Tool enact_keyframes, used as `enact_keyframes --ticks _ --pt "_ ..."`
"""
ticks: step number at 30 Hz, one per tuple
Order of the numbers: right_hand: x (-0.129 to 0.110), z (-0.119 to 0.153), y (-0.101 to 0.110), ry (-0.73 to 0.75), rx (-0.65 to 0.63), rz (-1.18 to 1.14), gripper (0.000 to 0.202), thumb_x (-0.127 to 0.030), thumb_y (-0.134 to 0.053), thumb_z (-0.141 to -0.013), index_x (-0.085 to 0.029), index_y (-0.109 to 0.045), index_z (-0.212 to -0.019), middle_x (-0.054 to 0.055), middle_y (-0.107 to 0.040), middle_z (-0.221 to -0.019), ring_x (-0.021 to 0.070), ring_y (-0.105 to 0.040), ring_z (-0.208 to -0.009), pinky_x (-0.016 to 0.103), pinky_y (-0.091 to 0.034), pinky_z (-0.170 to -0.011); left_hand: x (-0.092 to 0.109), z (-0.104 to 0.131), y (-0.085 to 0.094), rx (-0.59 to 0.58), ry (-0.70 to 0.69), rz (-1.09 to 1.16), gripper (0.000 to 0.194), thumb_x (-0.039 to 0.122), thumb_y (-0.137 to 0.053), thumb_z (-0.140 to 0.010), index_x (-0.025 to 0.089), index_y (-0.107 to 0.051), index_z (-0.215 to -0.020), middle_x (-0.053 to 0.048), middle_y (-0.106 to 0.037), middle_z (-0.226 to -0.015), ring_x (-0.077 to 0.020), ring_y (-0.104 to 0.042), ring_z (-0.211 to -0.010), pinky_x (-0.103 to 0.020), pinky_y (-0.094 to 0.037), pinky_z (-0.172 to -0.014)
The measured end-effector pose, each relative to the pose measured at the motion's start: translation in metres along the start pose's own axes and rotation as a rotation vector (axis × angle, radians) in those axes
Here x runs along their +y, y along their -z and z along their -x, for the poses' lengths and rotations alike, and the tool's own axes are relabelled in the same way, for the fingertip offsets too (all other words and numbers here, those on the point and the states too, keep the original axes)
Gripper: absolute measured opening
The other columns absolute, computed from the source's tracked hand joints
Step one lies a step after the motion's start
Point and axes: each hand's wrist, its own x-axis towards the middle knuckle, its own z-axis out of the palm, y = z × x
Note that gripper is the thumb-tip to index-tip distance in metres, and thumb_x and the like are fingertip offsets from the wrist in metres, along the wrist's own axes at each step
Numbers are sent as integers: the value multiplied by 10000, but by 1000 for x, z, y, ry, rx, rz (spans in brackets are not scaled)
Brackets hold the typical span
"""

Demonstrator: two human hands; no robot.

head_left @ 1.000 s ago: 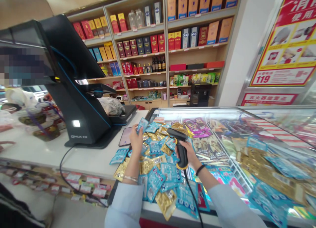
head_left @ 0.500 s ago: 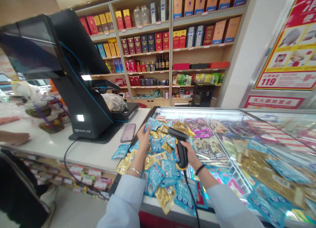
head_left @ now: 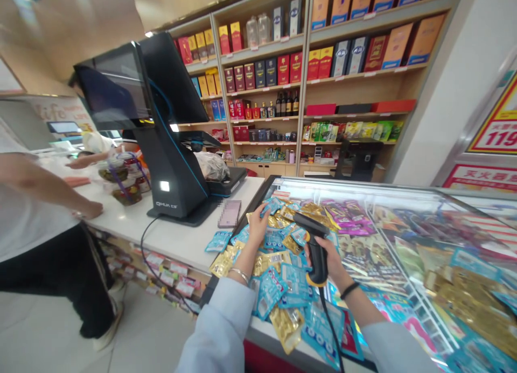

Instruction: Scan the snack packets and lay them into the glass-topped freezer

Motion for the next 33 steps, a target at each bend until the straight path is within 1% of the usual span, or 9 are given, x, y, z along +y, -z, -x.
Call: enact_keyframes --ticks 5,11,15,19,22,25,27,30,33 --pt "3 -2 2 1 9 9 331 -495 -616 -720 -165 -632 -740 39 -624 -532 153 -528 -368 264 -419 -353 4 3 -1 -30 10 -92 312 295 -573 -819 187 -692 -1086 -74 -723 -1071 -227 -652 -983 -369 -471 -960" --pt "-4 0 1 35 40 -44 356 -496 -623 -705 -155 -638 -808 18 -629 -534 139 -532 -368 240 -413 -358 11 5 6 0 1 -227 373 356 -524 -858 177 -644 -1162 -72 -719 -1059 -197 -659 -882 -315 -481 -900" --pt "-19 4 -1 105 119 -71 374 -512 -618 -716 -155 -646 -826 9 -629 -542 131 -536 -375 233 -413 -363 34 11 11 81 -76 -318 432 381 -455 -908 195 -522 -1291 -89 -656 -1212 -198 -629 -1058 -285 -453 -925" --pt "-38 13 3 116 181 -87 362 -520 -618 -727 -165 -631 -794 11 -634 -554 131 -540 -389 236 -424 -372 62 16 10 92 -69 -369 521 354 -457 -901 184 -365 -1385 -122 -625 -1236 -223 -634 -1053 -316 -463 -893" --pt "-53 25 12 132 203 -76 347 -517 -627 -728 -172 -613 -760 15 -637 -560 131 -539 -391 238 -432 -376 78 15 4 -36 -37 -327 485 304 -491 -859 212 -413 -1328 -101 -649 -1135 -220 -650 -965 -338 -485 -867" --pt "-70 44 28 167 210 -73 339 -514 -625 -739 -176 -604 -766 19 -648 -582 137 -551 -403 243 -439 -377 95 14 -7 -285 119 -139 436 269 -518 -804 220 -478 -1235 -35 -641 -897 -172 -639 -740 -326 -539 -724" --pt "-83 59 44 202 232 -67 336 -511 -626 -741 -176 -599 -755 25 -653 -592 140 -560 -414 247 -449 -385 110 18 -18 -420 229 40 421 248 -515 -789 221 -478 -1207 -1 -598 -821 -134 -601 -638 -312 -556 -630" --pt "-102 85 73 263 312 -71 325 -499 -642 -726 -179 -591 -734 22 -644 -583 142 -562 -418 252 -464 -401 136 39 -42 -489 339 285 443 186 -538 -760 225 -459 -1194 15 -572 -808 -107 -588 -630 -328 -587 -622" --pt "-116 115 108 307 417 -93 321 -497 -642 -719 -181 -595 -750 6 -626 -564 132 -539 -397 242 -443 -380 158 81 -77 -587 490 469 522 125 -566 -728 227 -436 -1222 13 -581 -783 -120 -609 -669 -365 -608 -676"
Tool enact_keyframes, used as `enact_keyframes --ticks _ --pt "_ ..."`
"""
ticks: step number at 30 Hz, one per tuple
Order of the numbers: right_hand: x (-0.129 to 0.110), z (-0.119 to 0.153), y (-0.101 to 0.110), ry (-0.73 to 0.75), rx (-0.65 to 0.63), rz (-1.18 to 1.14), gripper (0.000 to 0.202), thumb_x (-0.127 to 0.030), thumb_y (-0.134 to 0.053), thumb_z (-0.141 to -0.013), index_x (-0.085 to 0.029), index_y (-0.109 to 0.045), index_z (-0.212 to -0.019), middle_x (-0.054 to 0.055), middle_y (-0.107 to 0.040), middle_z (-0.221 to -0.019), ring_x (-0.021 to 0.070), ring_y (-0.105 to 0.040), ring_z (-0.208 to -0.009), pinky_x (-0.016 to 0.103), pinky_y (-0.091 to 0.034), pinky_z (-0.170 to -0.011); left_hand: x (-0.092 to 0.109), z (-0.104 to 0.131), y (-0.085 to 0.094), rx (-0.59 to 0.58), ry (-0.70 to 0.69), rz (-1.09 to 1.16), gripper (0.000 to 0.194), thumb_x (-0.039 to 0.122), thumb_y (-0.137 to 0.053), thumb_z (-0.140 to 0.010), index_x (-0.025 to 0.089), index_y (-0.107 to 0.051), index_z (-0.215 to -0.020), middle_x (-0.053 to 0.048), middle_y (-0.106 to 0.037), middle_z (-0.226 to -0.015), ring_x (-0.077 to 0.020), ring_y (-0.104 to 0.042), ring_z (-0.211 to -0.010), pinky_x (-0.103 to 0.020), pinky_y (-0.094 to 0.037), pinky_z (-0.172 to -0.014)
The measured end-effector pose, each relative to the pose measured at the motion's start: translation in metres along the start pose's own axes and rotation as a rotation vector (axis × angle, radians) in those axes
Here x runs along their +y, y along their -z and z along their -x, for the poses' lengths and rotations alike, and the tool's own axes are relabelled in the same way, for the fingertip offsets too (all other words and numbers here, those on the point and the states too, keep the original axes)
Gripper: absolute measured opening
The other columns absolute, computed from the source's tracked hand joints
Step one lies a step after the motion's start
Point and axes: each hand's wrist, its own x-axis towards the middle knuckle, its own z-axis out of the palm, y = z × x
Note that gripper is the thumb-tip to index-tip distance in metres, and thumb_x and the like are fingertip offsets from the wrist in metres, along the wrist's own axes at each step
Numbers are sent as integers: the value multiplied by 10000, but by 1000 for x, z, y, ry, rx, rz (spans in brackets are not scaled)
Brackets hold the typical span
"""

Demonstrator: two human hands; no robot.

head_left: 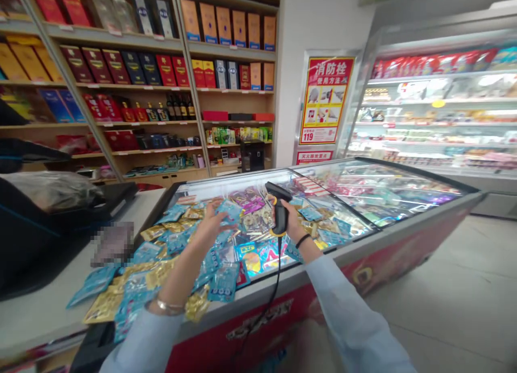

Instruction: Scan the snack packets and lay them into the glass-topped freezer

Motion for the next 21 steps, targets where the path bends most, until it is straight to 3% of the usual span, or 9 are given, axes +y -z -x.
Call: enact_keyframes --ticks 3,5,8,10,13,17,19,21 --pt "-14 13 43 38 83 -25 329 -497 -635 -717 -177 -612 -791 -2 -616 -558 124 -528 -394 229 -425 -376 -32 16 -58 -109 188 109 597 120 -595 -718 227 -403 -1272 7 -587 -774 -135 -614 -681 -368 -603 -709" --pt "-20 23 71 56 124 -32 343 -494 -643 -705 -176 -621 -830 0 -623 -567 132 -535 -406 232 -422 -378 -53 24 -94 -102 265 150 660 127 -600 -717 232 -350 -1319 6 -585 -793 -132 -607 -679 -350 -594 -708" --pt "-26 37 108 87 163 -6 373 -494 -640 -705 -173 -628 -895 3 -635 -588 144 -547 -417 242 -421 -377 -77 24 -138 -52 289 154 699 122 -567 -726 223 -285 -1357 -6 -589 -839 -128 -599 -691 -317 -574 -686" --pt "-33 42 129 116 176 8 377 -489 -622 -714 -167 -633 -909 2 -632 -585 139 -533 -404 246 -420 -375 -84 16 -160 -40 235 126 667 123 -548 -732 205 -301 -1345 -29 -601 -896 -137 -608 -732 -300 -557 -685" --pt "-48 41 155 147 198 13 344 -474 -602 -715 -161 -635 -855 8 -621 -569 128 -512 -389 243 -414 -370 -90 -1 -183 -65 73 79 611 160 -536 -753 188 -341 -1331 -72 -624 -1014 -166 -632 -848 -309 -541 -751" --pt "-66 32 183 145 258 18 295 -452 -595 -729 -171 -626 -814 4 -609 -554 119 -514 -385 220 -395 -356 -104 -22 -198 -156 -191 -174 618 261 -528 -796 168 -358 -1383 -136 -600 -1233 -226 -605 -1086 -395 -461 -976" --pt "-68 26 195 135 286 12 286 -456 -597 -732 -178 -618 -799 0 -605 -550 116 -514 -379 215 -395 -350 -115 -27 -198 -227 -341 -446 626 355 -540 -808 156 -405 -1387 -173 -501 -1388 -280 -498 -1266 -450 -359 -1084" --pt "-64 23 206 122 317 3 282 -459 -603 -723 -180 -608 -763 1 -604 -540 114 -513 -373 210 -397 -343 -128 -28 -196 -277 -461 -771 677 485 -545 -807 159 -442 -1391 -185 -351 -1515 -343 -298 -1414 -525 -216 -1150"
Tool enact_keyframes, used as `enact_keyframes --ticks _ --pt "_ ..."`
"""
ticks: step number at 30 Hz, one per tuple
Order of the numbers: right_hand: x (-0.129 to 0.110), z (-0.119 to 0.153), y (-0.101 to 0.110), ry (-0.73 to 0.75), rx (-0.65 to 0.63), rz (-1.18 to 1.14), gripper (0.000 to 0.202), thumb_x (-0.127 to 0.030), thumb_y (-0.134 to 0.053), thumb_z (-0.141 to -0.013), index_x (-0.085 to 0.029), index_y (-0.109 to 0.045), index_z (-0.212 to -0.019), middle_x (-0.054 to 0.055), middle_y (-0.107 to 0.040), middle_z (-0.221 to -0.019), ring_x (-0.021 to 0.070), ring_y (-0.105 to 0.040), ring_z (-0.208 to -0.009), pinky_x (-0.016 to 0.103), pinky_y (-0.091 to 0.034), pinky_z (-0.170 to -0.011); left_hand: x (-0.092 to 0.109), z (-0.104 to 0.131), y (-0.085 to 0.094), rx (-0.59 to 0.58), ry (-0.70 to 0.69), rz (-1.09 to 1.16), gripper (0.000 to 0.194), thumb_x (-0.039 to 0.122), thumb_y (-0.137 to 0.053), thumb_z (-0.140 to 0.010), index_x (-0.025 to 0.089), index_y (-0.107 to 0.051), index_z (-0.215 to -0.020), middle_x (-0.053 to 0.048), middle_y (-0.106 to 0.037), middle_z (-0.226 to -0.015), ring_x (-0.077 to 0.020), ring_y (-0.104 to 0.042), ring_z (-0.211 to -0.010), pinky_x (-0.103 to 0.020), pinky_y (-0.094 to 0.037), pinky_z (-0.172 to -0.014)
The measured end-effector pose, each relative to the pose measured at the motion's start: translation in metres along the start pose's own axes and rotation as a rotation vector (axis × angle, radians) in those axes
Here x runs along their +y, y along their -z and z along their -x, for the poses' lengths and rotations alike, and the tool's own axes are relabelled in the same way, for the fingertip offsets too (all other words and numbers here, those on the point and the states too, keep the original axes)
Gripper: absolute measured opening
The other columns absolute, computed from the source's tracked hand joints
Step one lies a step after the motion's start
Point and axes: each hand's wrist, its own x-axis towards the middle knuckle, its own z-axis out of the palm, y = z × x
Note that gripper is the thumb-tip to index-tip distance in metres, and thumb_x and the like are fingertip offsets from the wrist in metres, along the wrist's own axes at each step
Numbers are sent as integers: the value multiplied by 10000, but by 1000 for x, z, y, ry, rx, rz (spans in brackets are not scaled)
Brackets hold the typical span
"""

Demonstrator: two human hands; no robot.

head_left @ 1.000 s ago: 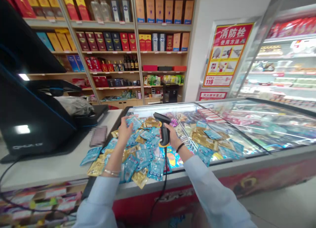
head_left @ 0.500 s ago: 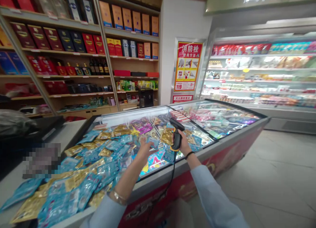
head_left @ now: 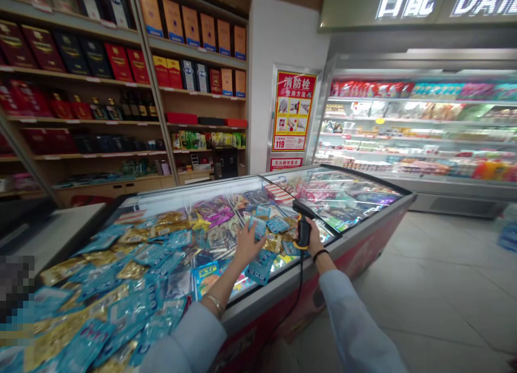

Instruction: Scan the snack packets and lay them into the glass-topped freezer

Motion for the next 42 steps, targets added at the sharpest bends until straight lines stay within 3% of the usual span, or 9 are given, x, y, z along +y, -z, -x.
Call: enact_keyframes --ticks 2,5,9,12,20,29,36,42 --pt "6 -4 7 -17 33 0 282 -462 -606 -716 -180 -600 -731 -1 -599 -521 114 -513 -364 207 -400 -336 -7 5 -6 -67 -25 -259 747 594 -498 -815 173 -419 -1427 -173 -222 -1578 -375 -131 -1466 -586 -99 -1158" --pt "14 -6 13 -49 54 32 299 -474 -585 -728 -179 -587 -687 6 -592 -493 120 -508 -348 211 -403 -326 -11 10 -9 -135 -22 -399 773 641 -361 -865 181 -318 -1486 -161 -178 -1592 -353 -125 -1472 -593 -78 -1157" --pt "16 -6 13 -64 47 89 321 -478 -562 -753 -173 -580 -652 27 -603 -495 123 -512 -344 213 -404 -322 -7 11 -7 -147 -33 -387 822 634 -295 -888 102 -208 -1509 -204 -256 -1558 -297 -226 -1456 -513 -142 -1175" --pt "14 -5 11 -53 48 93 315 -469 -560 -767 -171 -588 -669 29 -620 -520 122 -523 -359 210 -415 -334 -6 10 -6 -153 -25 -372 858 649 -311 -874 75 -198 -1501 -233 -249 -1553 -309 -245 -1447 -488 -195 -1164" --pt "15 -5 10 -77 50 88 310 -463 -557 -775 -172 -598 -678 18 -603 -494 125 -520 -357 212 -414 -337 -11 10 -8 -103 -19 -363 879 674 -349 -851 78 -238 -1487 -241 -248 -1550 -341 -316 -1411 -490 -241 -1143" --pt "15 -5 8 -53 70 94 330 -486 -552 -770 -168 -600 -697 28 -610 -502 128 -519 -363 223 -413 -345 -27 6 -15 -85 -66 -385 818 669 -369 -851 155 -300 -1485 -181 -295 -1549 -345 -353 -1389 -529 -245 -1134" --pt "15 -6 6 -18 40 93 339 -494 -565 -738 -157 -602 -733 20 -632 -519 117 -519 -349 210 -405 -339 -26 5 -11 -41 -92 -338 818 630 -343 -887 80 -246 -1483 -221 -373 -1496 -333 -385 -1371 -515 -275 -1129" --pt "15 -6 6 -9 34 97 339 -495 -577 -738 -157 -604 -755 18 -627 -515 127 -530 -351 214 -410 -332 -25 6 -12 -66 -71 -344 722 567 -333 -914 114 -285 -1474 -222 -350 -1510 -326 -369 -1385 -522 -273 -1132"
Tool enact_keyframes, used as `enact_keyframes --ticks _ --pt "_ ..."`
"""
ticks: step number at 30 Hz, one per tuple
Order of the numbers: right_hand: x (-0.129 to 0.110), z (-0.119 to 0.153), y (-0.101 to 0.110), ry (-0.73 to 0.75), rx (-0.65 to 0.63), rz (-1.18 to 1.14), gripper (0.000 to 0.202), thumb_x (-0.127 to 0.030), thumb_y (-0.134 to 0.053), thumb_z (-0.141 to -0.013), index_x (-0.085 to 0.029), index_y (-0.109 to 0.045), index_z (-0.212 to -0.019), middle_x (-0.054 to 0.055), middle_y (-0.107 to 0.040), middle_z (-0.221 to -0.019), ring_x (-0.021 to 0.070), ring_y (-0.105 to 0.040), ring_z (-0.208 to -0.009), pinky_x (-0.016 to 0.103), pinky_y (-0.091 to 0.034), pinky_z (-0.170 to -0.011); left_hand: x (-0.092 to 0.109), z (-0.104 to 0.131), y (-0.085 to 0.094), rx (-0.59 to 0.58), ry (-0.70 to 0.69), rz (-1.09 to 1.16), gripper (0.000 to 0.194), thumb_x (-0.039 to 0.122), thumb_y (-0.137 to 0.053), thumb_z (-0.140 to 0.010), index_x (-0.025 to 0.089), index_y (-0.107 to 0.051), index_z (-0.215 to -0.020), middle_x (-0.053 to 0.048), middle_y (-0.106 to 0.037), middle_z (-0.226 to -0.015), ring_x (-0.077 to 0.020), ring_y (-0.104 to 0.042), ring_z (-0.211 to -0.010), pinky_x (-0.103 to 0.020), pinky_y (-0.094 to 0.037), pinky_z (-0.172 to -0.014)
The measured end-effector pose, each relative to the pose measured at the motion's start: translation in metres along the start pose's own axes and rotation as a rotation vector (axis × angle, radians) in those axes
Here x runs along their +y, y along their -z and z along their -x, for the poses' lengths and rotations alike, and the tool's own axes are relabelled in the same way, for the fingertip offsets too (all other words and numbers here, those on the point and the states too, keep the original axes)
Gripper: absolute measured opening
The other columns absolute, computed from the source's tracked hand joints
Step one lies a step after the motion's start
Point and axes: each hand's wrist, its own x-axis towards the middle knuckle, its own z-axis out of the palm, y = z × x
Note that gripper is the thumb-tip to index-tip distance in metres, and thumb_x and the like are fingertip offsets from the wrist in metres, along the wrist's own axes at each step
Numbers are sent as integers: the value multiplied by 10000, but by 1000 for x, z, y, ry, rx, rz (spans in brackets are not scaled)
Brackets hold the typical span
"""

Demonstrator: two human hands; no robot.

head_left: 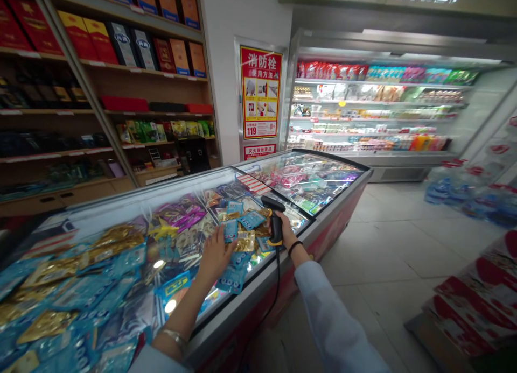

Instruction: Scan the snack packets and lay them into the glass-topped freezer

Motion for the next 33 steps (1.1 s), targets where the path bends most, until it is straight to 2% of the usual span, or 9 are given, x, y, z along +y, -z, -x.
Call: enact_keyframes --ticks 4,7,10,12,17,21,25,28,33 --pt "-5 5 -3 -20 25 -31 303 -458 -557 -755 -159 -598 -728 22 -616 -511 126 -517 -348 218 -398 -329 7 -2 11 -41 11 20 688 536 -362 -915 116 -335 -1458 -225 -274 -1545 -337 -308 -1417 -534 -259 -1137" --pt "-18 14 -9 -10 49 -103 292 -440 -526 -766 -161 -611 -744 5 -593 -501 115 -500 -349 211 -392 -335 12 -4 40 59 35 121 672 528 -348 -923 139 -323 -1470 -197 -247 -1564 -308 -211 -1458 -522 -231 -1158" --pt "-37 24 -23 51 6 -138 300 -447 -518 -768 -171 -625 -812 -5 -591 -530 115 -501 -369 212 -383 -340 12 2 90 219 85 228 681 557 -303 -931 167 -289 -1489 -165 -213 -1583 -269 -170 -1474 -484 -196 -1182" --pt "-48 28 -42 84 -65 -108 303 -453 -514 -780 -173 -619 -829 5 -604 -560 123 -512 -387 219 -383 -345 6 11 128 292 98 234 726 594 -319 -917 146 -290 -1488 -175 -184 -1589 -269 -155 -1477 -464 -180 -1189" --pt "-52 36 -120 118 -264 -58 305 -457 -514 -807 -168 -604 -847 -4 -599 -541 118 -501 -369 213 -377 -340 -32 42 214 454 142 137 727 636 -365 -885 175 -368 -1447 -154 -209 -1587 -287 -223 -1458 -453 -213 -1180" --pt "-24 45 -193 70 -430 -59 321 -466 -546 -784 -160 -607 -859 -10 -615 -546 117 -524 -378 209 -405 -348 -89 68 257 552 254 60 688 630 -382 -874 175 -446 -1385 -146 -284 -1561 -280 -250 -1449 -435 -213 -1180" --pt "22 57 -253 -21 -589 -79 317 -470 -581 -759 -158 -599 -816 -4 -625 -533 124 -541 -373 209 -408 -338 -152 93 280 581 397 12 630 601 -384 -875 171 -515 -1316 -144 -464 -1451 -277 -405 -1363 -415 -291 -1145" --pt "63 66 -287 -109 -680 -63 311 -473 -590 -753 -163 -590 -779 3 -636 -528 128 -542 -362 211 -405 -329 -190 106 285 502 537 10 567 582 -380 -875 197 -570 -1245 -109 -639 -1248 -262 -585 -1168 -391 -430 -1027" --pt "126 77 -319 -262 -802 -11 330 -495 -618 -715 -169 -595 -757 6 -646 -511 129 -545 -353 209 -412 -339 -229 112 278 297 692 -121 430 461 -402 -873 175 -641 -1088 -121 -699 -1124 -266 -635 -1071 -350 -471 -929"
